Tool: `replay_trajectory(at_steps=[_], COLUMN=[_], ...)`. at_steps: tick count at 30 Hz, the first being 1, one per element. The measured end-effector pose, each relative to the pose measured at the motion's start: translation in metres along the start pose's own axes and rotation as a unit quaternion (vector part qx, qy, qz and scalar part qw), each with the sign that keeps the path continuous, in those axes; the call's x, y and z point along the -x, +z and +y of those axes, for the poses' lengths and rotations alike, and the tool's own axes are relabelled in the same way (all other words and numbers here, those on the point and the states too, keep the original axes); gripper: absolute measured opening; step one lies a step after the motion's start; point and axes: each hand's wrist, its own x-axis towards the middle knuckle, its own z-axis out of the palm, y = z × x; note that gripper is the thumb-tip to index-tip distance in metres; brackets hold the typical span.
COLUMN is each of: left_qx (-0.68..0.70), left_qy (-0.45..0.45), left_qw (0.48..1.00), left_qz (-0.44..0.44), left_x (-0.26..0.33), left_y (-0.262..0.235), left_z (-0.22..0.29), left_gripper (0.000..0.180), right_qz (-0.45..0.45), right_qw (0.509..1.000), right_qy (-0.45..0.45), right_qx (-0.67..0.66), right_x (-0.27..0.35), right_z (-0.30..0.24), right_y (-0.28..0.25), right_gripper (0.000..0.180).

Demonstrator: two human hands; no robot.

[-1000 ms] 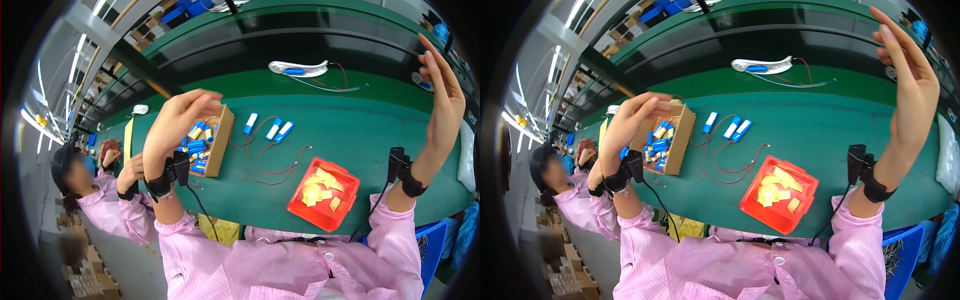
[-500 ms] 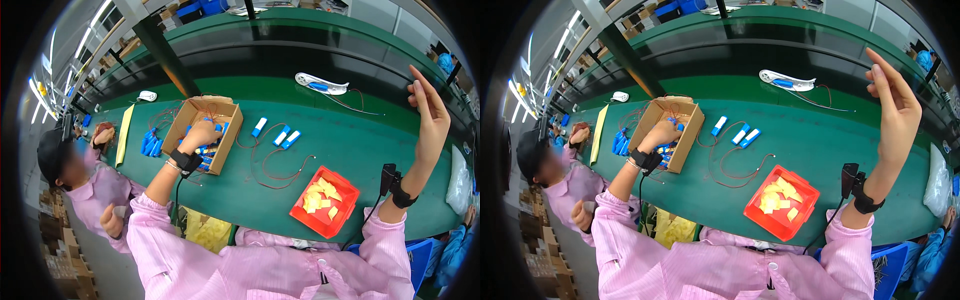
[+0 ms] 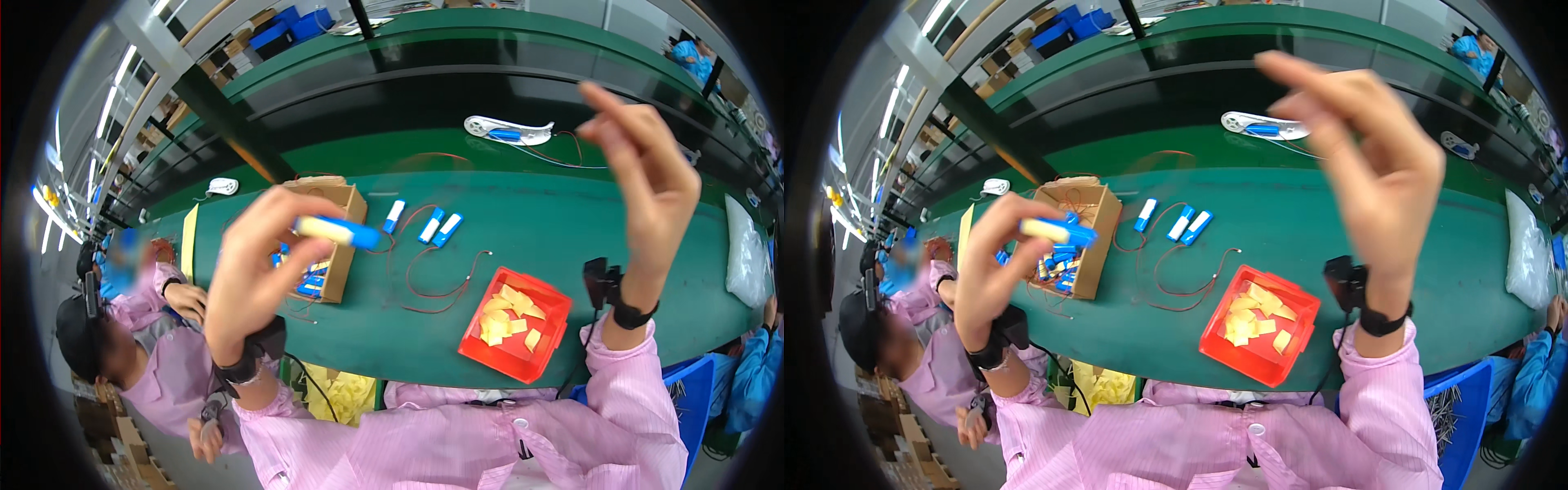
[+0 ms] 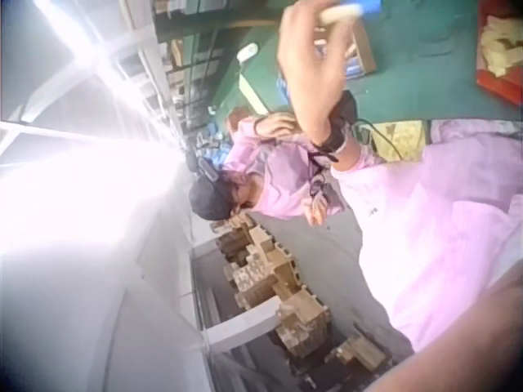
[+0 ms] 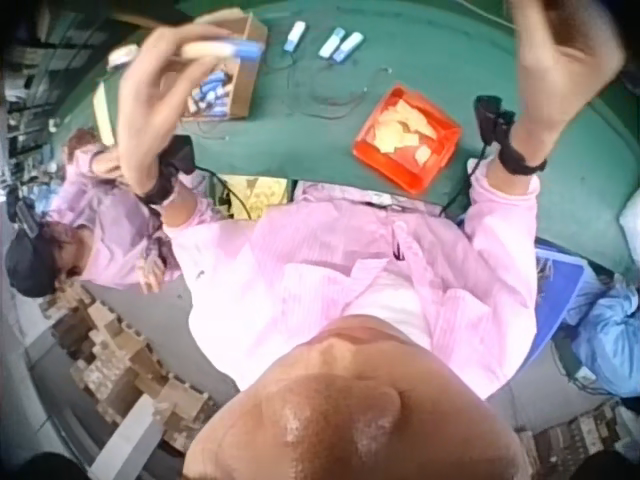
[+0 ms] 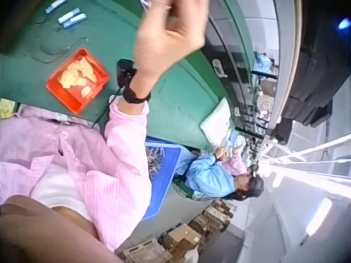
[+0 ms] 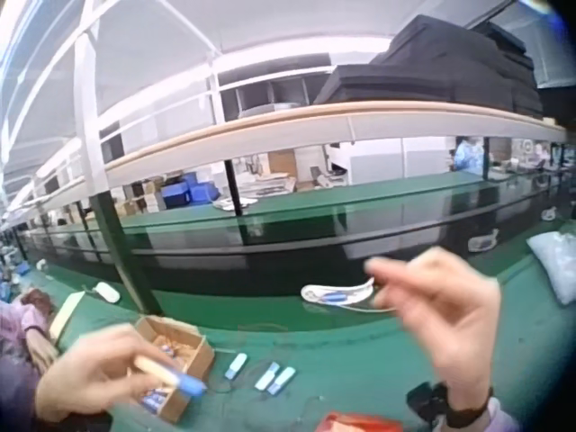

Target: The person assembles a white handheld electronic device by inserting blue cylindrical batteries into its internal compartment. They repeatedly pick up batteries, apply yellow tape to the ends, and place them into the device's battery slots. The person also handles red wires connected to the device and adjusts a wrist strap during the process.

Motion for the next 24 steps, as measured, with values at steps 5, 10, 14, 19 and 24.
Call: replay_trajectory(at_steps=[5,10,14,19,24], left_qx=[0.075,0.291,0.437,0.388,0.339], left_qy=[0.082,0.064,0.004,-0.003,0.009], left_qw=[0.993,0.947,0.883,0.884,0.902], left_qz=[-0.043,0.12,0.171,0.26,0.265], left_x=[-0.031,-0.058,-0.062,-0.071,-0.074], left_y=[0.051,0.093,0.108,0.125,0.124], left_z=[0.025,0.034,0.028,0.038,0.04], left_gripper=[0.021,0.02,0.027,0.023,0.023], right_qz=[-0.182,-0.208,-0.169,-0.114,-0.101], right_qw=[0.966,0.877,0.872,0.906,0.922], right_qy=[0.095,0.269,0.281,0.257,0.254], right_qx=[-0.155,-0.338,-0.363,-0.317,-0.274], right_x=[0.021,0.024,0.017,0.02,0.021], right_z=[-0.007,0.006,0.002,0.005,0.002], right_y=[0.049,0.053,0.049,0.049,0.047], right_gripper=[0.039,0.039,0.038,0.036,0.035])
